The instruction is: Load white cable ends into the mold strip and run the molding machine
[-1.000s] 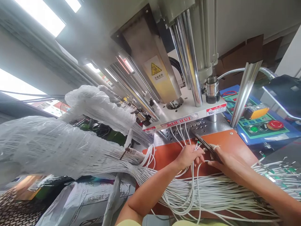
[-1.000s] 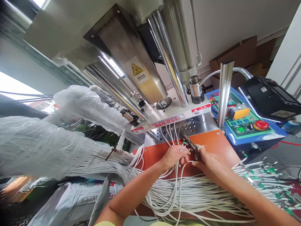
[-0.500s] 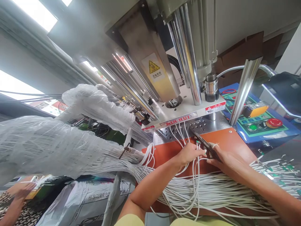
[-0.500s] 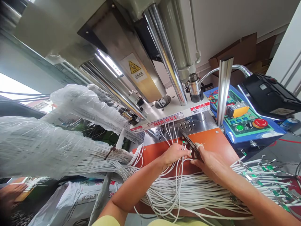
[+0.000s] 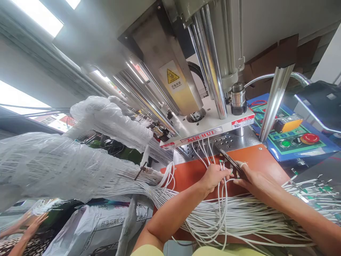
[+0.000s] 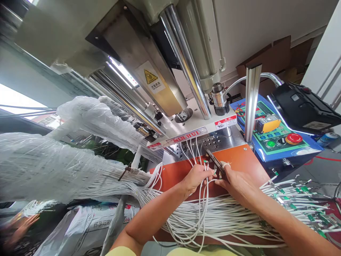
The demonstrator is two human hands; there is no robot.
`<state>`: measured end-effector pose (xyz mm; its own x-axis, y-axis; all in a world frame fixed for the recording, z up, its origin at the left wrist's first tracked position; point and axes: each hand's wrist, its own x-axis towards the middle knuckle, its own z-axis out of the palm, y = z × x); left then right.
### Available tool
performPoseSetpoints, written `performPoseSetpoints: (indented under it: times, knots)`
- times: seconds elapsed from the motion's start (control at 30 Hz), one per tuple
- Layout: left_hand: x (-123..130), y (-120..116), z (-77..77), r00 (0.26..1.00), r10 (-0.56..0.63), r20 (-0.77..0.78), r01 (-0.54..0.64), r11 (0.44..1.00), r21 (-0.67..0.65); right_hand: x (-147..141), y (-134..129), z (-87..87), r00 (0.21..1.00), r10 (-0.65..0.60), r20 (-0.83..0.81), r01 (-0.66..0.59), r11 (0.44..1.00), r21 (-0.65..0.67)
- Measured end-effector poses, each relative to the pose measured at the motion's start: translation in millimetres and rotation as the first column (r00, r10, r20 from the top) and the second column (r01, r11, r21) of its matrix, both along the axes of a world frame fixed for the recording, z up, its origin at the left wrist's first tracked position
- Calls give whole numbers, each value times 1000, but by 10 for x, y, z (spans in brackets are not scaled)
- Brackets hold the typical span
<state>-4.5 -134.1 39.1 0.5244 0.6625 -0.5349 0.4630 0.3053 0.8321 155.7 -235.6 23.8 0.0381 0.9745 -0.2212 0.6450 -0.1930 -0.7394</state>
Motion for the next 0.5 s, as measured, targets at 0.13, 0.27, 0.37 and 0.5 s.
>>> performPoseSetpoints:
  times: [0.13,0.27,0.37,0.5]
  knots:
    - [-7,0,-10,1000,12,21,-12,1000,0,2,-7,-13,1000,16,12,-16,1000,-11]
    - [27,-35,1,998,63,12,-63,998,2,-12,-12,12,999,40,35,-38,999,-36]
    - [64,-62,-3,991,131,5,-131,991,-31,-42,-1,16,995,51,87,-47,998,-46]
    - [37,6,-14,999,47,-16,-46,998,49,-72,2,-29,995,26,95,-23,999,-36]
